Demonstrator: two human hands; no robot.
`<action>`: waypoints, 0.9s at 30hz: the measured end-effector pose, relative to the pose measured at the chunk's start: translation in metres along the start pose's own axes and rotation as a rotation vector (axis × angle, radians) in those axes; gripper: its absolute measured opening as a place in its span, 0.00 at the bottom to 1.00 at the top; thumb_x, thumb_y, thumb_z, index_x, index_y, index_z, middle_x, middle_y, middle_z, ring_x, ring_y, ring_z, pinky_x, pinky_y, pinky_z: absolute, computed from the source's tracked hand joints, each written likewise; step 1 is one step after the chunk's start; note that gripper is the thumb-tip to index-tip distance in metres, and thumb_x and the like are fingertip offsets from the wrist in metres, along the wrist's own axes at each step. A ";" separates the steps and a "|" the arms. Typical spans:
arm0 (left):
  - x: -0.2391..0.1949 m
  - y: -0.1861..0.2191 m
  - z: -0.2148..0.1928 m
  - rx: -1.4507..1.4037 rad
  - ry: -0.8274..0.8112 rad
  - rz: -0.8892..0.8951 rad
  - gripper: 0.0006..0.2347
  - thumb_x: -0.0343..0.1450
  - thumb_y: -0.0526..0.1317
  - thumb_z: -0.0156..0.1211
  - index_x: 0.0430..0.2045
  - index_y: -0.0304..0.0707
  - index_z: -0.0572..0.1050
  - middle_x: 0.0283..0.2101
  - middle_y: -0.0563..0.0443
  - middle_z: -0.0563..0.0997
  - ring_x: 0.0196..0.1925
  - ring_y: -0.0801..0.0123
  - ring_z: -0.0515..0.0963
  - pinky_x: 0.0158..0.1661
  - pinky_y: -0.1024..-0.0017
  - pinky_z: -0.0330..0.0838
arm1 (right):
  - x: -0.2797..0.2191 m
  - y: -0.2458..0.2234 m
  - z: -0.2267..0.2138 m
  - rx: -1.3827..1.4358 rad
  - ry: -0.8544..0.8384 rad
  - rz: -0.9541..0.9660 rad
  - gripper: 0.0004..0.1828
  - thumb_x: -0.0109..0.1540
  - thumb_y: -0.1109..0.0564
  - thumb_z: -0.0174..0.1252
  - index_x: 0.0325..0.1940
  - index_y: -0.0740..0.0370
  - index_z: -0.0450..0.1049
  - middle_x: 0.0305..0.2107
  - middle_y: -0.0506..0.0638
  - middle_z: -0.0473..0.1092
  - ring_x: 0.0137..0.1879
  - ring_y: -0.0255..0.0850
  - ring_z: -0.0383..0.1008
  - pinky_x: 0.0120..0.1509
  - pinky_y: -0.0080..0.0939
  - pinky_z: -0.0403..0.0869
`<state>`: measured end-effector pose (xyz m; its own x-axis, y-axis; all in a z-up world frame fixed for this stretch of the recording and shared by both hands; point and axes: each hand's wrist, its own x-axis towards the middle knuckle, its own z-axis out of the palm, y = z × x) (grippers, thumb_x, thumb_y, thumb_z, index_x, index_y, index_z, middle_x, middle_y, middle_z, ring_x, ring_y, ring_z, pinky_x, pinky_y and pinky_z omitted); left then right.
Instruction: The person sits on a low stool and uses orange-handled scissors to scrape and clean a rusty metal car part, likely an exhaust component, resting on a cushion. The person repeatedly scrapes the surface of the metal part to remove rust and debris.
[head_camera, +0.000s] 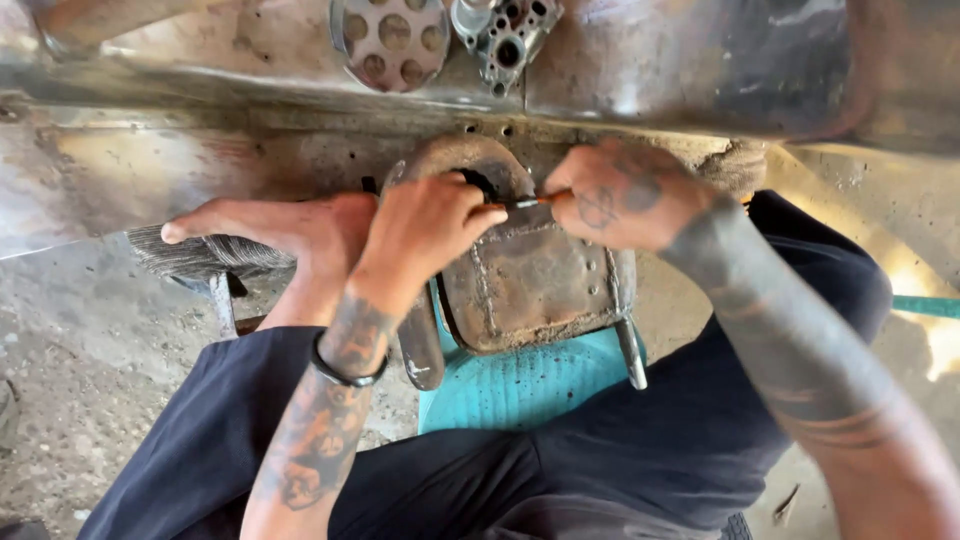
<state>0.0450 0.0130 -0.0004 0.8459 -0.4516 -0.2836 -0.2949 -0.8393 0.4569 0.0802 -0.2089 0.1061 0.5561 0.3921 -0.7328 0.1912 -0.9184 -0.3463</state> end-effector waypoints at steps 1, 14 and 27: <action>0.000 0.002 -0.008 0.008 0.008 0.014 0.17 0.75 0.54 0.55 0.20 0.45 0.79 0.26 0.52 0.78 0.29 0.48 0.82 0.30 0.54 0.76 | 0.002 -0.001 -0.002 0.001 0.016 0.007 0.20 0.62 0.54 0.51 0.55 0.60 0.78 0.37 0.65 0.78 0.32 0.53 0.81 0.52 0.52 0.77; 0.005 -0.005 -0.029 -0.054 -0.110 0.002 0.14 0.72 0.51 0.61 0.23 0.43 0.83 0.23 0.51 0.78 0.27 0.51 0.80 0.32 0.54 0.77 | 0.030 0.009 -0.014 -0.054 -0.024 -0.123 0.21 0.62 0.48 0.50 0.51 0.57 0.82 0.37 0.62 0.80 0.50 0.58 0.80 0.60 0.60 0.74; 0.007 -0.004 -0.020 -0.033 -0.080 0.073 0.15 0.73 0.53 0.61 0.22 0.46 0.84 0.23 0.54 0.78 0.26 0.57 0.80 0.31 0.62 0.76 | 0.025 0.019 -0.003 0.030 0.034 -0.041 0.23 0.60 0.45 0.52 0.55 0.53 0.80 0.42 0.62 0.77 0.52 0.61 0.78 0.60 0.60 0.75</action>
<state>0.0605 0.0191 0.0126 0.7840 -0.5352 -0.3145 -0.3384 -0.7932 0.5062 0.1004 -0.2170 0.0830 0.5756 0.4273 -0.6972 0.1908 -0.8993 -0.3935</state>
